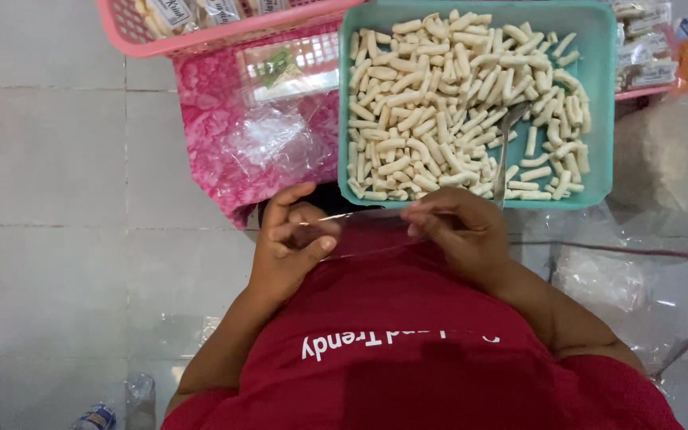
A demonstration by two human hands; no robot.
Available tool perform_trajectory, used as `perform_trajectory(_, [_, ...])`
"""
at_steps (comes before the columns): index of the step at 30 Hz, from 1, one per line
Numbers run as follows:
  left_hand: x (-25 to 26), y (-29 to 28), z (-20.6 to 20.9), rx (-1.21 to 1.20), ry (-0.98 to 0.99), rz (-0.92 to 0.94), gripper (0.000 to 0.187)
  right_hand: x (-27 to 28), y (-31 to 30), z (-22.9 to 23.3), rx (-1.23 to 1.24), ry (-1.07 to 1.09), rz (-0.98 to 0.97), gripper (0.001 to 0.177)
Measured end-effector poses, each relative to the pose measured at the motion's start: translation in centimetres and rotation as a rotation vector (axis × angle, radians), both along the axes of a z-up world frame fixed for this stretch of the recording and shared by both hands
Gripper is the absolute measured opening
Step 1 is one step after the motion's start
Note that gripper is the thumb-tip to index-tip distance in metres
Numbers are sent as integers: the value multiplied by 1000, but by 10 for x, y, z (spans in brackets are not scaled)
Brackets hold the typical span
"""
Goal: Packaging small snacks into plastic bags and adding labels
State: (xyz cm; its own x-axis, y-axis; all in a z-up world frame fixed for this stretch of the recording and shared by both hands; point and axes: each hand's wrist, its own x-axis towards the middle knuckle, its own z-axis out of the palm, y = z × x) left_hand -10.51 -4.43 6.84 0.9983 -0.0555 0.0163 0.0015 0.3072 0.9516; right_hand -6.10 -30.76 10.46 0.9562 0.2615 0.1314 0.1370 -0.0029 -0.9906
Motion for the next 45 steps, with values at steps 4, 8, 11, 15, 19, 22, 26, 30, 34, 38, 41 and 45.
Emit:
perform_trajectory(4, [2,-18,10,-33,94,-170,66,-3,-11,-5,54,2,-34,10])
perform_trajectory(8, [8,-35,12,180,87,-198,18,-5,-22,-25,3,-23,-2,12])
perform_trajectory(11, [10,-48,0,188,75,-170,14,-7,-44,-38,-25,-4,-3,11])
perform_trajectory(15, [16,-68,-5,67,36,-181,18,-15,-64,-49,-82,-39,-24,9])
perform_trajectory(19, [20,-74,-8,81,5,-175,26,-21,-67,-42,-87,-108,-43,9])
perform_trajectory(22, [23,-76,-6,33,43,-127,26,-24,-69,-53,38,-79,-169,17])
perform_trajectory(26, [31,-62,-14,103,-37,3,28,-18,-73,-57,92,-180,-249,29])
perform_trajectory(30, [59,-33,17,496,33,153,21,-1,-81,-44,21,-300,-224,25])
perform_trajectory(34, [82,-49,56,228,-88,123,25,20,-61,6,-27,-464,-225,19])
perform_trajectory(38, [75,-70,46,178,-48,125,26,22,-45,18,-108,-597,-233,13])
perform_trajectory(41, [72,-74,42,193,-1,131,26,24,-40,18,-136,-578,-267,12])
perform_trajectory(45, [63,-78,42,197,39,131,26,22,-38,21,-218,-534,-264,9])
